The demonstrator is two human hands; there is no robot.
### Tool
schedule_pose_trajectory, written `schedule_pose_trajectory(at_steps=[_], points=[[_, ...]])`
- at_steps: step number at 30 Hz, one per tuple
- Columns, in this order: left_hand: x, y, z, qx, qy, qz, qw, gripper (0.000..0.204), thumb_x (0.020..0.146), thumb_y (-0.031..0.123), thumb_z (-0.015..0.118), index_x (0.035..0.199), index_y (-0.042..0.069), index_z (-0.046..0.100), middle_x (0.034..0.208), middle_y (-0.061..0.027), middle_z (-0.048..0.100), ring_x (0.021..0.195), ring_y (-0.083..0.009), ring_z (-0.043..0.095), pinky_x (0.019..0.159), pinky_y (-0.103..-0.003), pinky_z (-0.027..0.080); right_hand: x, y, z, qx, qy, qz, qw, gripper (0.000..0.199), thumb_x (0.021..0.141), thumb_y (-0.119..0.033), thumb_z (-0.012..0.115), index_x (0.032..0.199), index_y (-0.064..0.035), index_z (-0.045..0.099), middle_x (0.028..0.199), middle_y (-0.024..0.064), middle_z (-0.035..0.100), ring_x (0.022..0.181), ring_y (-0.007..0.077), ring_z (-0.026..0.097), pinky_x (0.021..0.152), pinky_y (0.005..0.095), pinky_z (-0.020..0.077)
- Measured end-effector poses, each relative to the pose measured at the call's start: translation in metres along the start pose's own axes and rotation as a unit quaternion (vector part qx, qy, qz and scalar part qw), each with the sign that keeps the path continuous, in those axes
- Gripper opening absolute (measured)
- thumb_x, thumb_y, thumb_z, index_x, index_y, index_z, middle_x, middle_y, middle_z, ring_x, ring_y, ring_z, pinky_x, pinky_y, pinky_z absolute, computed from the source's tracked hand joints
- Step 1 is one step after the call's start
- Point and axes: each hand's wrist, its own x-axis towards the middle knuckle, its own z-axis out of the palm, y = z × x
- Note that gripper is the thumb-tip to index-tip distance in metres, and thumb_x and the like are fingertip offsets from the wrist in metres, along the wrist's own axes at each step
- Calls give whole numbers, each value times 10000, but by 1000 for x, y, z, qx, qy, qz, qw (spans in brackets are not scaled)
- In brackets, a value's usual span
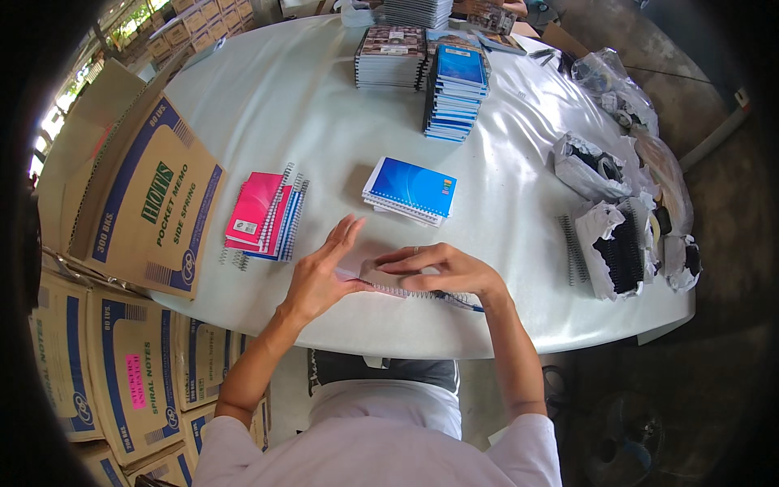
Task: The person uses pliers to extract damaged spiral bindings from small notebooks and inserts new spiral bindings by hand.
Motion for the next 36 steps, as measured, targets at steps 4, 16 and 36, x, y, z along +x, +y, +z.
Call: schedule_pose_trajectory(at_steps=[4,16,36], points=[[-5,-13,13,-147,62,-44,986,1141,603,250,910,1536,176,258,1441,-191,489,1250,-311,565,923,-372,535,3,-2,1,-41,20,53,998,457,848,-309,716,1183,2,690,1299,155,624,1178,281,582,1024,369,420],[-16,-23,34,-303,61,-103,945,1106,670,133,866,1559,165,208,1346,-153,598,1104,-127,591,875,-322,539,14,1,0,-45,-6,31,999,451,851,-258,718,1191,34,672,1258,196,634,1172,282,576,1015,365,419],[-17,-40,38,-463,53,-154,871,1147,713,-45,809,1568,277,114,1556,-209,292,1338,-248,443,1004,-316,501,37,-6,11,-66,4,35,997,416,880,-273,699,1188,7,683,1250,178,639,1171,276,587,1034,352,420]])
